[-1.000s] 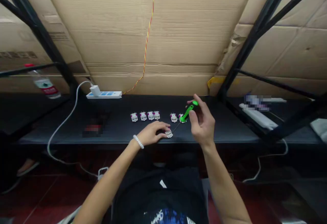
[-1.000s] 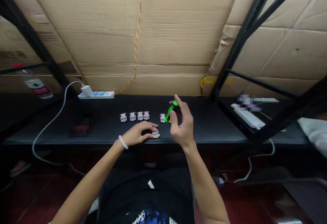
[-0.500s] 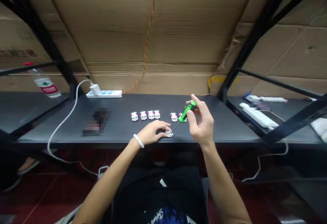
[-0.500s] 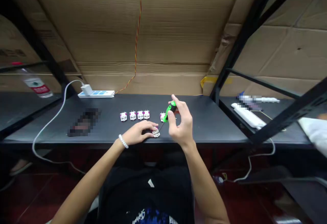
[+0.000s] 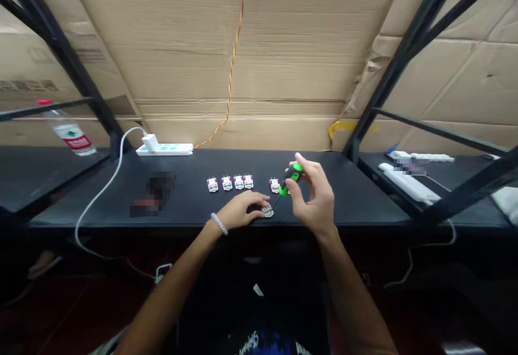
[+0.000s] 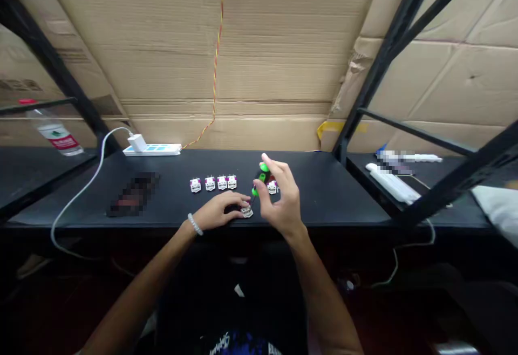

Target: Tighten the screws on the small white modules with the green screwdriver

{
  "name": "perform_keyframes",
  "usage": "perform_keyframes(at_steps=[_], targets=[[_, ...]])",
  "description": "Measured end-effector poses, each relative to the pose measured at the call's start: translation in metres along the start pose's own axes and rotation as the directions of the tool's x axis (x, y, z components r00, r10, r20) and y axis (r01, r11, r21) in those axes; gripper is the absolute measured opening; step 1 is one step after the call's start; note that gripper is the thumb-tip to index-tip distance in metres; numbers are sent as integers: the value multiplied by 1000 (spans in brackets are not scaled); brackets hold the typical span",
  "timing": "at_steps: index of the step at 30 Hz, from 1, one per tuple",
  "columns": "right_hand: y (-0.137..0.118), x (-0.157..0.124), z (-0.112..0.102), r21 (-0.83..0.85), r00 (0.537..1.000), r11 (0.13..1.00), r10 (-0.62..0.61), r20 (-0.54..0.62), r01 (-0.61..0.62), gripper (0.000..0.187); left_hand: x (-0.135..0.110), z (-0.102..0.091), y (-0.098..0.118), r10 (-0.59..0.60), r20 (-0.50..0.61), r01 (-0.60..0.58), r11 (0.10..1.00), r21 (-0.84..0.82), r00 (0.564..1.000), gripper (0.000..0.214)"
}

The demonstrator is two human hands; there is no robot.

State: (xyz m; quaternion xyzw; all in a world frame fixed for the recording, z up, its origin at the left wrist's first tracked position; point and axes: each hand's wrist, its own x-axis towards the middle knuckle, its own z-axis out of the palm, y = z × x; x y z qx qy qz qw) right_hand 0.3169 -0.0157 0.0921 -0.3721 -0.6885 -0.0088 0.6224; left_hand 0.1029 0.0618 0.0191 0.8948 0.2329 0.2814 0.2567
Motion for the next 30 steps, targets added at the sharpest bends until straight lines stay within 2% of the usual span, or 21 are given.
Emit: perform_keyframes(at_steps=[3,7,9,13,21,23,27,30], targets=[[-1,-1,-1,92,997,996,2,79,-9,55,0,0,0,7,0,-7,1000,-2,1000,20],[-2,1,0,-76,998,995,-59,11,60,52,0,0,-1,13,-7,-13,1000,-1,1000,20],[-3,2,1,-98,998,993,-66,5,67,52,0,0,-1,12,-9,-12,1000,4,1000,20],[-1,2,-1,-19,996,999,-46,76,48,60,0,0,-1,14,6,-14,1000,12,1000,20],[2,0,-3,61,994,998,-11,113,4,60,0,0,-1,15,-4,-15,1000,8,1000,19],[1,1,-2,26,996,1000,8,83,-10,56,0,0,-1,12,-3,-12,1000,10,1000,19],[1,1,-1,-111,999,994,0,-50,-6,48,0,0,-1,9,-3,-9,1000,24,1000,19],[4,2,-1,-66,1000,997,25,-13,-26,51,0,0,0,16,0,-16,1000,15,1000,19]])
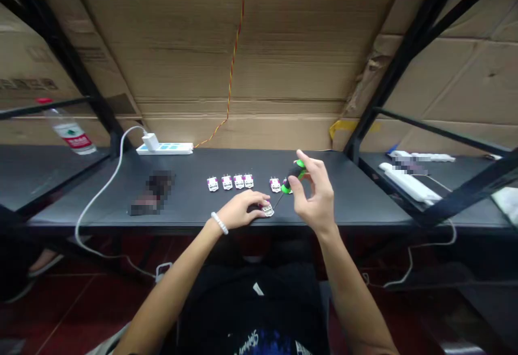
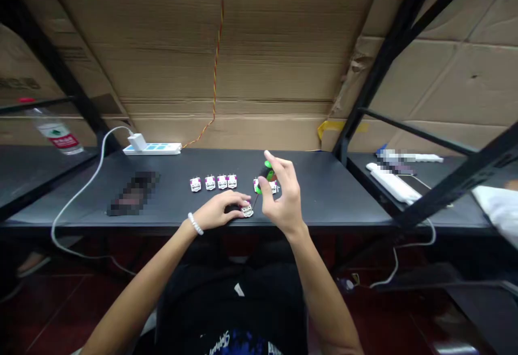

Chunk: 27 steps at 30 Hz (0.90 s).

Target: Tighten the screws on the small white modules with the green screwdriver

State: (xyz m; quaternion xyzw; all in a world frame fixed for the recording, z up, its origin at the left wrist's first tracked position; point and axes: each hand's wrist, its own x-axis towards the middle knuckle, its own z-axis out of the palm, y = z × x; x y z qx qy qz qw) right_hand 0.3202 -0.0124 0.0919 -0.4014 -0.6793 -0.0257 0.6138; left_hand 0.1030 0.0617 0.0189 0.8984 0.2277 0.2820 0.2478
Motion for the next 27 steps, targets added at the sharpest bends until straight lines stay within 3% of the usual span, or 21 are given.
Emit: perform_keyframes(at_steps=[4,15,20,24,27], targets=[[4,0,-1,55,997,998,27,71,-31,56,0,0,0,-16,0,16,1000,-3,1000,18],[10,-2,-4,49,999,998,40,15,-41,57,2,0,8,-42,-20,43,998,48,999,25],[12,-1,-6,55,999,997,45,14,-46,57,3,-2,11,0,-7,1,996,87,1000,22],[12,0,-7,54,999,998,39,-12,-38,56,2,-5,10,61,43,-62,998,33,997,15],[11,1,-8,43,999,999,32,-10,-31,55,3,-7,8,44,26,-43,999,-34,999,16]])
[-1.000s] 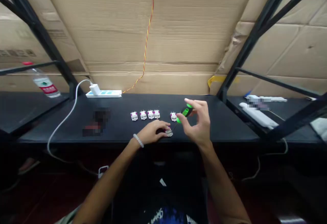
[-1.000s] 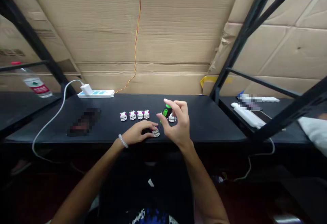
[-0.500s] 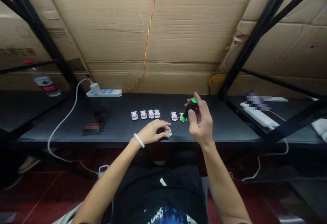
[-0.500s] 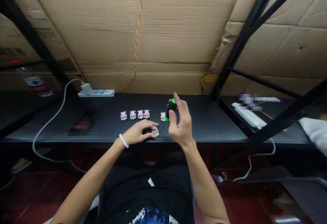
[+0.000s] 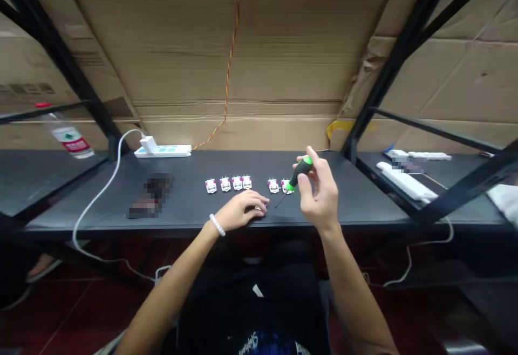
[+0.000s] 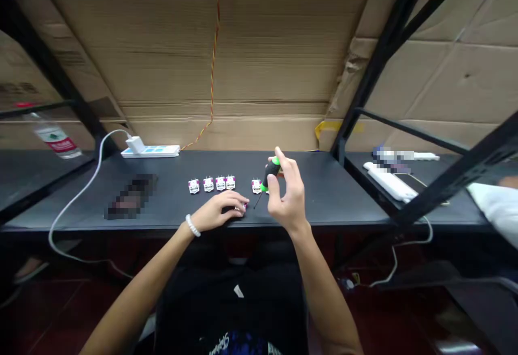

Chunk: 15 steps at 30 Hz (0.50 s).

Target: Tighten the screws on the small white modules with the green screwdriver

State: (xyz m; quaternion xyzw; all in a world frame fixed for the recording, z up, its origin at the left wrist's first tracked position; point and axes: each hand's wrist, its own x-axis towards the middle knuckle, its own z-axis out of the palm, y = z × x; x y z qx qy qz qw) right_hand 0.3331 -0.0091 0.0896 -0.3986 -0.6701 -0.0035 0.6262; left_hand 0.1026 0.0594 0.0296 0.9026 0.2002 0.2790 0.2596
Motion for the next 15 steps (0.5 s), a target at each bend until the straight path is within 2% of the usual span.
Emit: perform_keyframes(at_steps=[4,15], targets=[[-1,1,-1,-4,1000,1000,-3,-4,3,55,0,-2,-1,-5,-19,5,1000,7,1000,18],[-1,1,-3,-16,1000,1000,-11,-3,10,56,4,0,13,20,65,-38,958,285,998,19]])
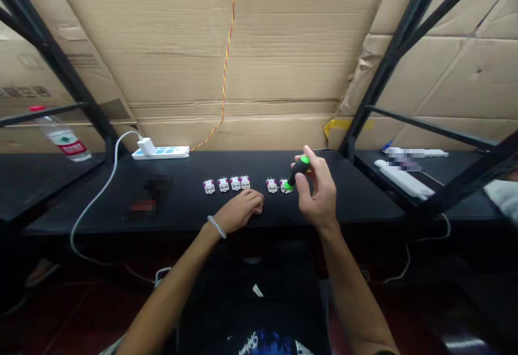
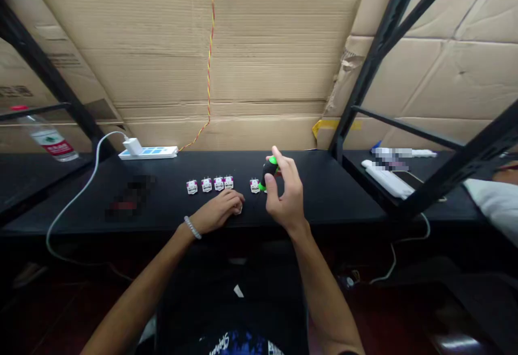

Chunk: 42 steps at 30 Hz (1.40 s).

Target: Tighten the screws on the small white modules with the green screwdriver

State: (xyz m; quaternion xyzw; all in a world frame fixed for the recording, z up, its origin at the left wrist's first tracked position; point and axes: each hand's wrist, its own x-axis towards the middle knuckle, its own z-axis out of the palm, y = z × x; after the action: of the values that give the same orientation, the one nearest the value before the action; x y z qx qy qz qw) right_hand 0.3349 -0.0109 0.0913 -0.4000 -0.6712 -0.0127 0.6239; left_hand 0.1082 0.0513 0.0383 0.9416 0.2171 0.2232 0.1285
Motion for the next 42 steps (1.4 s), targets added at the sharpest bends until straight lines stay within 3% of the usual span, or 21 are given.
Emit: perform_keyframes(at_steps=[10,21,36,42], targets=[[-1,2,-1,-6,1000,1000,-16,0,16,56,-1,3,-2,21,28,-26,979,201,999,17],[-2,3,-2,-4,999,999,-44,32,44,55,-2,5,-1,43,28,-49,956,290,999,20],[-3,3,-2,-12,998,999,-45,43,46,54,-2,2,2,-17,-33,25,966,256,999,25],[-4,4,-3,-7,997,998,-64,32,64,55,-2,1,7,-22,-95,36,988,153,995,27]])
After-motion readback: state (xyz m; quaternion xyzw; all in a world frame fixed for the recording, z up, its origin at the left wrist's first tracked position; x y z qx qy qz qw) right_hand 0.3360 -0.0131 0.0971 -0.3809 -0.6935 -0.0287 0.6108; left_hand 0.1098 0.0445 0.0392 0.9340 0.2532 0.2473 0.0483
